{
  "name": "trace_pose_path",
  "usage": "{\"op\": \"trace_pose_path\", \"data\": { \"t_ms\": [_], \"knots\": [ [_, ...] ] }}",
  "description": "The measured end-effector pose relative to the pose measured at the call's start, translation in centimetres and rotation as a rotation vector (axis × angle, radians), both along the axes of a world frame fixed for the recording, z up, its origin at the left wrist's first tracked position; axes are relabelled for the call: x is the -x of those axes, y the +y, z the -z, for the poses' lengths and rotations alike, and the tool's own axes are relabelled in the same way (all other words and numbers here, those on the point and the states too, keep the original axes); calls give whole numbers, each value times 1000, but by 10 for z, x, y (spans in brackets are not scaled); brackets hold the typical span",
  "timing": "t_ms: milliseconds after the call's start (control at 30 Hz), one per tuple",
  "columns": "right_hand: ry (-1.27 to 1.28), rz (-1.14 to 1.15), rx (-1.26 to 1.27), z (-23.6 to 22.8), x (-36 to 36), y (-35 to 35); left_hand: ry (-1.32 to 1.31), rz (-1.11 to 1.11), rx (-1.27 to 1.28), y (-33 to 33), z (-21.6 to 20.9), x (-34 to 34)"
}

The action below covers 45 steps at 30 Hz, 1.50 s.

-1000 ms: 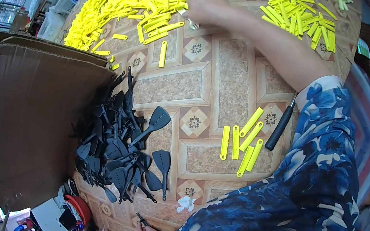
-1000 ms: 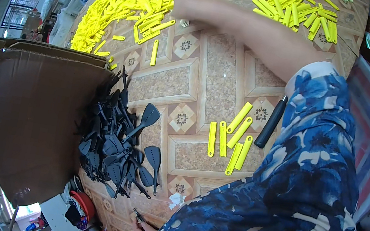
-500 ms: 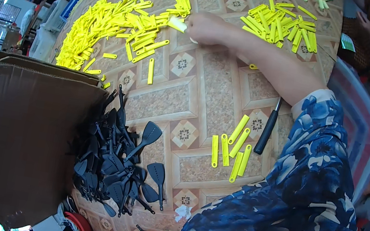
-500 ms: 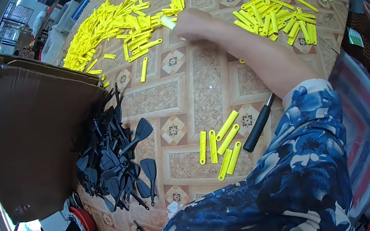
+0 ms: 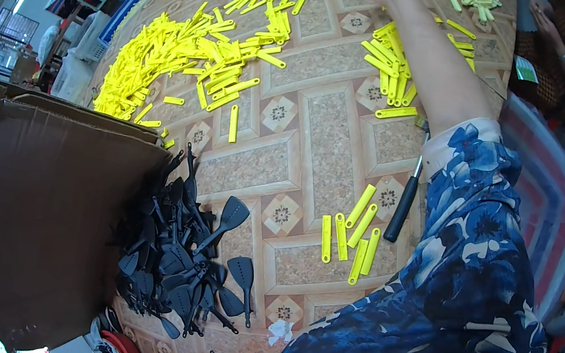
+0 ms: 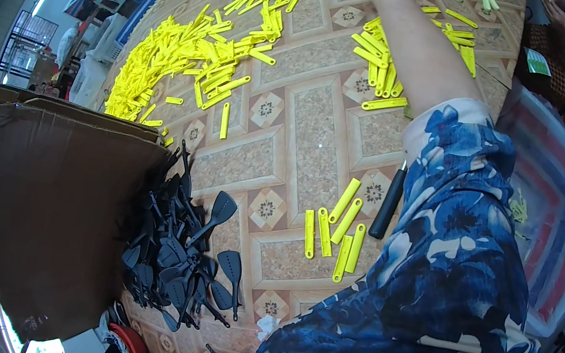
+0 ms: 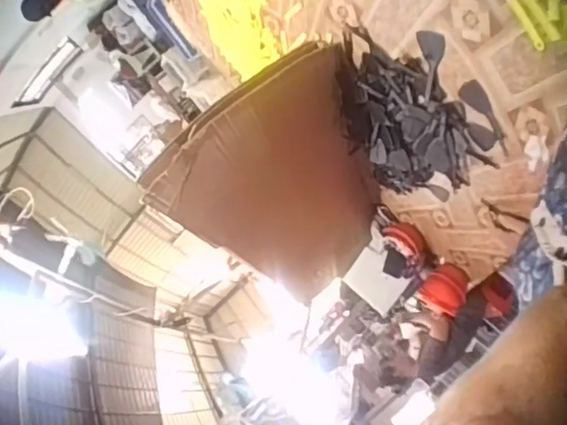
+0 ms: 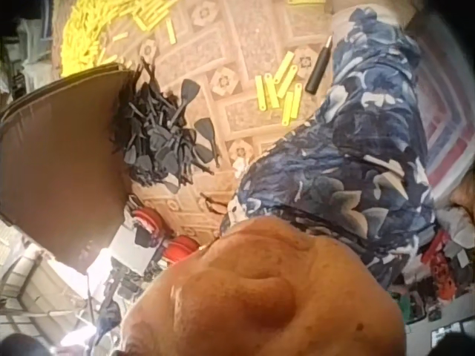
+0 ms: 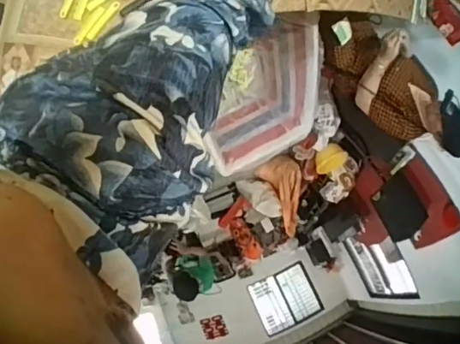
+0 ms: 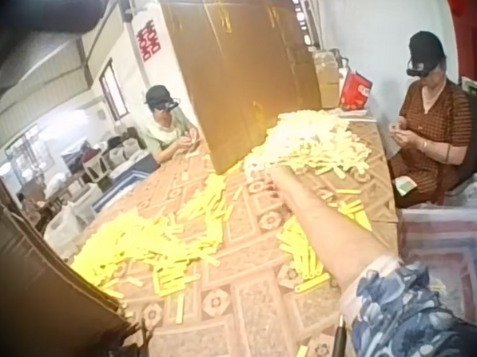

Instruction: The person attaches yellow plastic handles onto black plastic pieces by hand and using a mallet, places the assembled pieces into a plastic container, and sorts loose components across the work table.

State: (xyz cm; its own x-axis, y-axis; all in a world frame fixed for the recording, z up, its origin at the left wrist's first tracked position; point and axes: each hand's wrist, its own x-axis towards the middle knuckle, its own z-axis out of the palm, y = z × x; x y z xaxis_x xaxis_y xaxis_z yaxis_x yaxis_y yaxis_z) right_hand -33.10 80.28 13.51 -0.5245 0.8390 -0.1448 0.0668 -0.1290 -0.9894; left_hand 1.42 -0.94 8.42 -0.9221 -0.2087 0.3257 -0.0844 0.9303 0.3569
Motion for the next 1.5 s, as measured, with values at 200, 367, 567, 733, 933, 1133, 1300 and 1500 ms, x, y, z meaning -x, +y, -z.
{"op": "trace_pose_path", "data": {
  "t_ms": [200, 367, 567, 733, 933, 1133, 1300, 1500],
  "knots": [
    [-299, -373, -894, 28, 75, -100, -16, -19, 25, 4, -6, -3],
    [-525, -548, -1159, 18, 102, -182, -31, -47, 42, 6, -11, -6],
    [-545, -782, -1217, 29, 105, -233, -39, -47, 46, 10, -15, -9],
    [-666, -1095, -1247, 12, 55, -255, -49, -56, 61, 9, -16, -13],
    [-678, -1243, -1355, -47, 40, -285, -28, -37, 45, 5, -12, -14],
    [-535, -755, -1240, 5, 153, -258, 6, 25, 82, 9, -18, -8],
    [-516, -649, -832, 0, 196, -272, -14, 40, 134, 7, -20, -10],
    [-485, -870, -851, 15, 237, -329, -91, 24, 67, 0, -21, -19]
  ]
}}
